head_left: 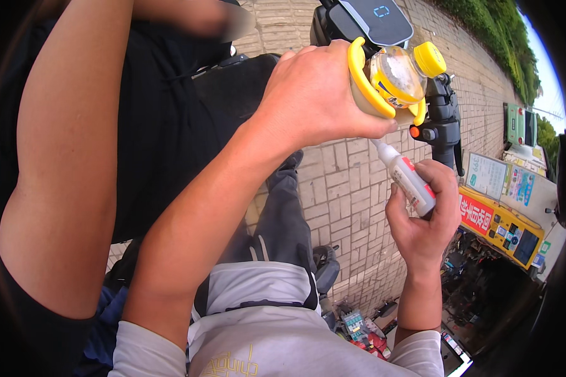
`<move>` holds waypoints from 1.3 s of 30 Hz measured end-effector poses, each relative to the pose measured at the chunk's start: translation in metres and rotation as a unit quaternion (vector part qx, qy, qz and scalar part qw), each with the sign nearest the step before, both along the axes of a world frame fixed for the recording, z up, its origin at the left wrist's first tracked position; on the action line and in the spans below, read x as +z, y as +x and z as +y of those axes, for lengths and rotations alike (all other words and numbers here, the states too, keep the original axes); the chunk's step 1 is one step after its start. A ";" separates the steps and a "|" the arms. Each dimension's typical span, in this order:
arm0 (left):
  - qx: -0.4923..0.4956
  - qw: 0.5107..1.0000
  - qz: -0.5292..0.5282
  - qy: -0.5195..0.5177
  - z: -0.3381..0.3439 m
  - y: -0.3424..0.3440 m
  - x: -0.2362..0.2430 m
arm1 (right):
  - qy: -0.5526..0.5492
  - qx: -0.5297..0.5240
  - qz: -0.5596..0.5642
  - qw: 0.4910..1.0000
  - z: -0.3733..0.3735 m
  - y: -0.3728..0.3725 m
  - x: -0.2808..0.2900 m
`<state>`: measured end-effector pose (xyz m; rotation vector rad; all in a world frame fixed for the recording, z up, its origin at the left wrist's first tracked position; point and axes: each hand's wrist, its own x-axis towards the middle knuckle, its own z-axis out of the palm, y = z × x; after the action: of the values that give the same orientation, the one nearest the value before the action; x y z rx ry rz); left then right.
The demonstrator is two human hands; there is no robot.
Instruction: The person works on a scooter's handlebar area, applying glue to a yellow bottle holder and then using a screwdriver to adjust components on the handlebar. The person also interacts with another individual who is seated on the scooter.
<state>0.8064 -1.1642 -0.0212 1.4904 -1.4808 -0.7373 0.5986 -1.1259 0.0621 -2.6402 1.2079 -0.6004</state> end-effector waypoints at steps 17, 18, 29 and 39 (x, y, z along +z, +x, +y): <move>-0.001 1.000 0.006 -0.009 -0.005 0.006 -0.003 | 0.007 -0.001 0.020 1.000 -0.006 0.007 -0.001; -0.003 1.000 0.009 -0.006 -0.005 0.007 -0.002 | 0.006 -0.003 0.020 1.000 -0.006 0.008 -0.001; 0.001 1.000 0.003 -0.011 -0.007 0.010 -0.002 | -0.009 -0.004 0.013 1.000 -0.010 0.009 -0.003; 0.002 1.000 0.004 -0.004 -0.009 0.011 -0.002 | -0.007 0.011 0.014 1.000 -0.009 0.012 -0.004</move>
<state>0.8173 -1.1730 -0.0234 1.4816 -1.4737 -0.7334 0.6108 -1.1351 0.0585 -2.6788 1.1840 -0.5727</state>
